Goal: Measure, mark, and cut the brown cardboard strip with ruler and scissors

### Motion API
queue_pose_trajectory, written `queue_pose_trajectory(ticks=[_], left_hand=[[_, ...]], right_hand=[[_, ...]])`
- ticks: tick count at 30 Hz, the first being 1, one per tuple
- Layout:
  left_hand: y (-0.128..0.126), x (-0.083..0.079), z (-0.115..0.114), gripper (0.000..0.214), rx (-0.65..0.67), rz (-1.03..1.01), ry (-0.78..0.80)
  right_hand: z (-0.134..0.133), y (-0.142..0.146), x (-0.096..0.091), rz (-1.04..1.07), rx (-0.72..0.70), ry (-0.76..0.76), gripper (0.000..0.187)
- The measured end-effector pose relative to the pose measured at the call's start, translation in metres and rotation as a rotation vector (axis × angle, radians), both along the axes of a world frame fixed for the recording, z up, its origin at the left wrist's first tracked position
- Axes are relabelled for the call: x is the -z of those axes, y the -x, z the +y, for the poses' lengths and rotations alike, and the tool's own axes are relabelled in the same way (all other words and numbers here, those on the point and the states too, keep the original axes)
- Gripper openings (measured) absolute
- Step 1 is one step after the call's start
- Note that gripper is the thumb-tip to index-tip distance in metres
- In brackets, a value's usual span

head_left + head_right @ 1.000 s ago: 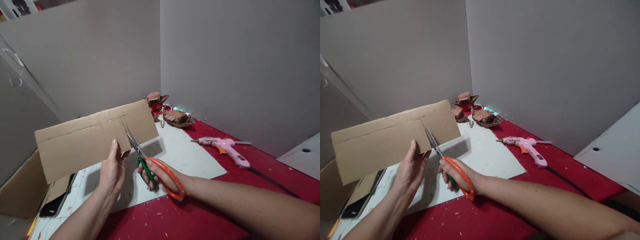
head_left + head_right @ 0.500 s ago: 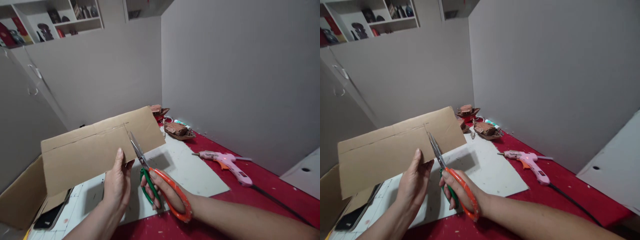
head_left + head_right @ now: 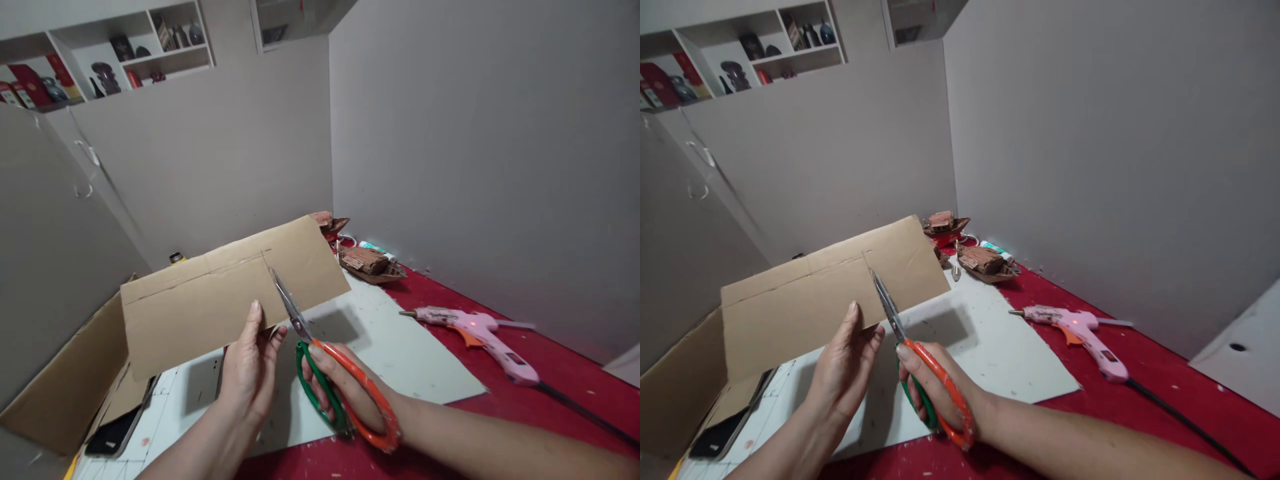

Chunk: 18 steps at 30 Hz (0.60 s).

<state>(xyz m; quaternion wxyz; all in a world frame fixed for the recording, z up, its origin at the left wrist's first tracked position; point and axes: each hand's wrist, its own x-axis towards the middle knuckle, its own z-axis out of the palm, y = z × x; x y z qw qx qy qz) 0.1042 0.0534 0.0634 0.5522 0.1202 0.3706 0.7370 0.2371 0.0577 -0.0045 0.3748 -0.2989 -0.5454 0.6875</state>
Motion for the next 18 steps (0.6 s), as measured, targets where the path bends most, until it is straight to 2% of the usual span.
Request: queue_pose_trajectory(ticks=[6, 8, 10, 12, 14, 16, 17, 18], left_hand=[[0.003, 0.001, 0.003, 0.004, 0.015, 0.032, 0.003], [0.002, 0.002, 0.003, 0.008, 0.061, 0.068, 0.016], [0.004, 0.005, -0.002, 0.015, 0.193, 0.133, 0.036], [0.010, 0.007, -0.012, 0.022, 0.397, 0.221, 0.058], [0.022, 0.003, -0.026, 0.028, 0.611, 0.361, 0.076], [0.041, -0.011, -0.038, 0.030, 0.763, 0.616, 0.082], [0.051, -0.021, -0.041, 0.030, 0.723, 0.789, 0.043], [0.061, -0.034, -0.042, 0.030, 0.617, 0.978, -0.007]], right_hand=[[0.002, -0.001, 0.000, -0.056, -0.025, 0.025, 0.063], [0.004, -0.002, -0.001, -0.064, -0.024, 0.009, 0.061], [0.009, -0.003, -0.002, -0.090, 0.006, -0.039, 0.061], [0.015, -0.006, -0.002, -0.135, 0.044, -0.101, 0.063], [0.022, -0.009, -0.003, -0.183, 0.065, -0.155, 0.064], [0.027, -0.012, -0.002, -0.228, 0.046, -0.181, 0.064], [0.028, -0.014, -0.002, -0.243, 0.026, -0.183, 0.063], [0.029, -0.015, -0.001, -0.253, -0.001, -0.179, 0.063]])
